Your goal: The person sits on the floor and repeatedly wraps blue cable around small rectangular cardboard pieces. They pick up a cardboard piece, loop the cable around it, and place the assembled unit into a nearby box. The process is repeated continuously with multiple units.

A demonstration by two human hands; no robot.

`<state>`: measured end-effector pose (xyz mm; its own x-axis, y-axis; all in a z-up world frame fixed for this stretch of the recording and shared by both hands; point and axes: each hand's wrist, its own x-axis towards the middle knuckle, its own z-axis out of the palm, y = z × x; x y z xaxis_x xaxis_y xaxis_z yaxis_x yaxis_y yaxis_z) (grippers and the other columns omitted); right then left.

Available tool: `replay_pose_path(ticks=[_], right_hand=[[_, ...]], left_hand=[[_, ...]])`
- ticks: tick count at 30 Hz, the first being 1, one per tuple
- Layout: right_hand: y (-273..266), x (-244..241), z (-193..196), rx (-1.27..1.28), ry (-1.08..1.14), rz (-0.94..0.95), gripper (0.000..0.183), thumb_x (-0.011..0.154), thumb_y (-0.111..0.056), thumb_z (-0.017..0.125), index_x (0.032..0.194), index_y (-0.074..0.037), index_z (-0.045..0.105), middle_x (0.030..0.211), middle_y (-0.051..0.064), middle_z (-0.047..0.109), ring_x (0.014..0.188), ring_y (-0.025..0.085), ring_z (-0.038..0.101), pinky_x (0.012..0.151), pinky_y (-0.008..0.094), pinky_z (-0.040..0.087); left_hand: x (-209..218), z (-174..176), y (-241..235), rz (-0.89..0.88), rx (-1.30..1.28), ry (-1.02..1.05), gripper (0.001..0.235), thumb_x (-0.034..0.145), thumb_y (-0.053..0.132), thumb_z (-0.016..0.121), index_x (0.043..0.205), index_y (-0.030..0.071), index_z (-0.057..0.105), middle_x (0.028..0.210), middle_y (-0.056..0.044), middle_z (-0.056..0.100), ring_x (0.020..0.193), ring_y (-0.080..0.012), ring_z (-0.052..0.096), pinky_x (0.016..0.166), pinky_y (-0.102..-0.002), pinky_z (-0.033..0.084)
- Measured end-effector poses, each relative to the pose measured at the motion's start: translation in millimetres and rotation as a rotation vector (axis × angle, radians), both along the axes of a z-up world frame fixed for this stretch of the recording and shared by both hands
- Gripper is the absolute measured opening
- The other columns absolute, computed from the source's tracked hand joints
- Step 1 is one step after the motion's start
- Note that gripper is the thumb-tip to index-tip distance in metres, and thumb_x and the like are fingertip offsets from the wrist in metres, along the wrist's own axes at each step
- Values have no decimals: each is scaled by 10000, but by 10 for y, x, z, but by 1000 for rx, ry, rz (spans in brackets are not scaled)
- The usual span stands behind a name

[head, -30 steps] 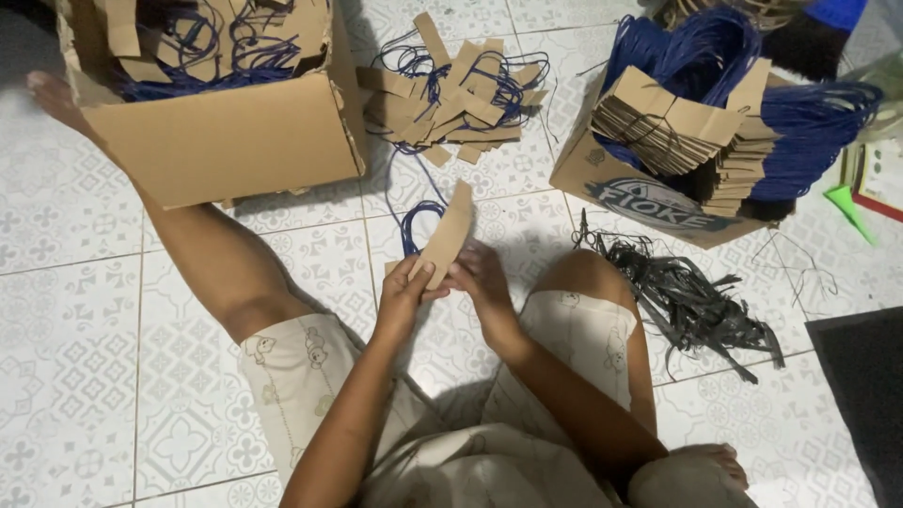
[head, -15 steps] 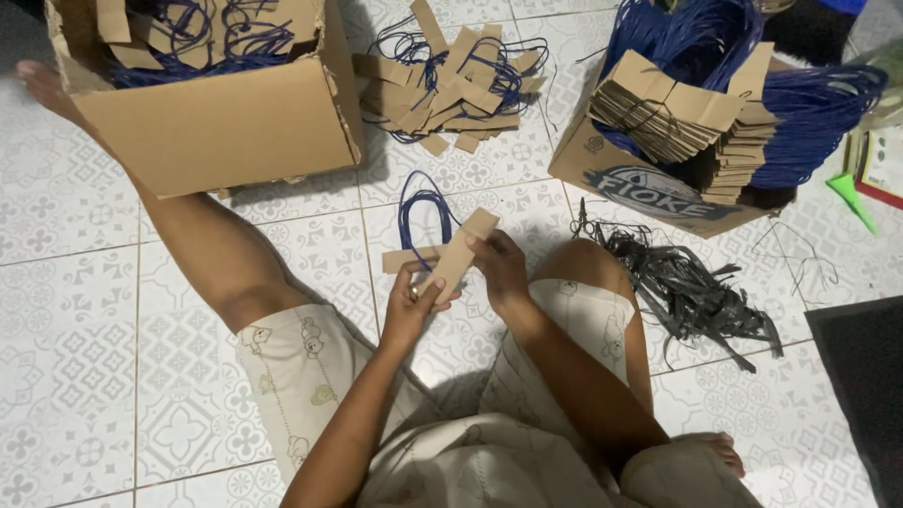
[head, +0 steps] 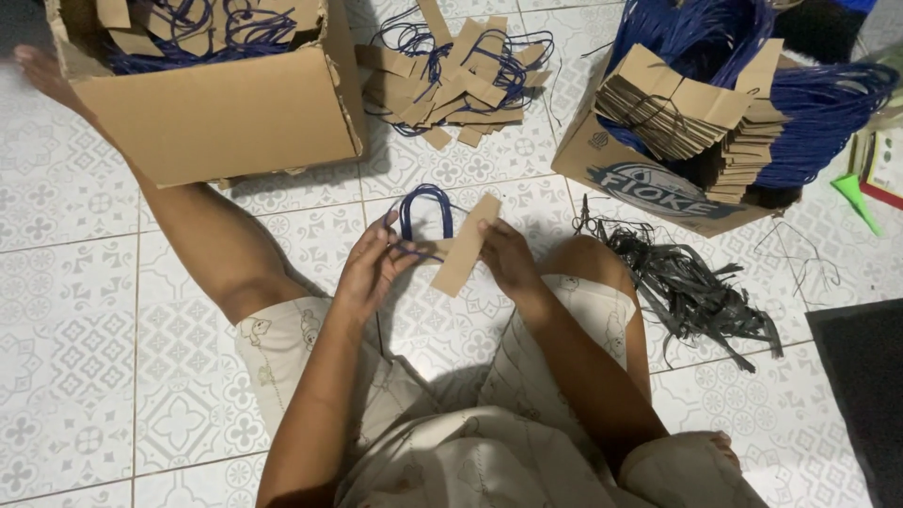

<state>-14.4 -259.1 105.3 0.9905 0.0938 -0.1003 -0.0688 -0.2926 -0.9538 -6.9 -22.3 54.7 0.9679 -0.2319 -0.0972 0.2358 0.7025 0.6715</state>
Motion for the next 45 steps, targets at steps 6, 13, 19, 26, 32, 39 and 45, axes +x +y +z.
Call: replay_pose_path(ticks=[6,13,19,26,32,39,45], right_hand=[[-161,84,-339,673,313,-221,273,1022,-303,656,1149,-61,641,992,51,666,921,188,637,890,361,490],[-266,185,-770,768,215,-294,240,1012,-356,648,1073,-124,645,970,20,663,945,186,662,904,352,488],[-417,245,-969,699,137,-289,328,1004,-413,663,1024,-86,679,952,106,700,909,265,686,875,421,503],[-216,130,-640,677,196,-447,220,986,-323,682,1025,-107,669,792,-5,590,707,162,615,598,263,430],[27,33,-348,710,190,-421,223,924,-178,777,1034,-22,662,755,85,580,682,242,678,573,305,567],[-95,63,-641,503,59,-458,206,840,-67,805,984,12,681,750,183,681,680,311,753,659,405,656],[-43,9,-514,499,69,-372,248,803,-77,833,1018,-49,711,770,115,673,747,245,727,719,410,641]], left_hand=[[-63,1,-12,-47,-76,87,341,1038,303,575,1245,35,621,905,-37,637,924,-326,764,901,-499,637],[112,-323,69,0,94,61,286,1015,259,642,1167,16,647,878,-28,609,895,-270,768,914,-423,637],[76,60,59,-34,303,69,314,1013,281,655,1161,4,671,874,-27,595,878,-225,757,931,-395,628],[-155,680,-213,-4,140,21,673,962,379,677,1480,39,414,1347,-177,507,1234,-346,582,1103,-517,482],[-216,159,-445,8,347,145,736,886,271,802,1504,76,453,1337,-114,592,1131,-212,650,989,-382,572],[0,-255,-348,221,921,53,293,776,243,935,1037,183,815,839,-26,775,645,-93,683,564,-261,576],[-2,48,-328,301,1085,-30,293,716,251,953,968,259,803,818,64,787,611,-39,607,575,-188,506]])
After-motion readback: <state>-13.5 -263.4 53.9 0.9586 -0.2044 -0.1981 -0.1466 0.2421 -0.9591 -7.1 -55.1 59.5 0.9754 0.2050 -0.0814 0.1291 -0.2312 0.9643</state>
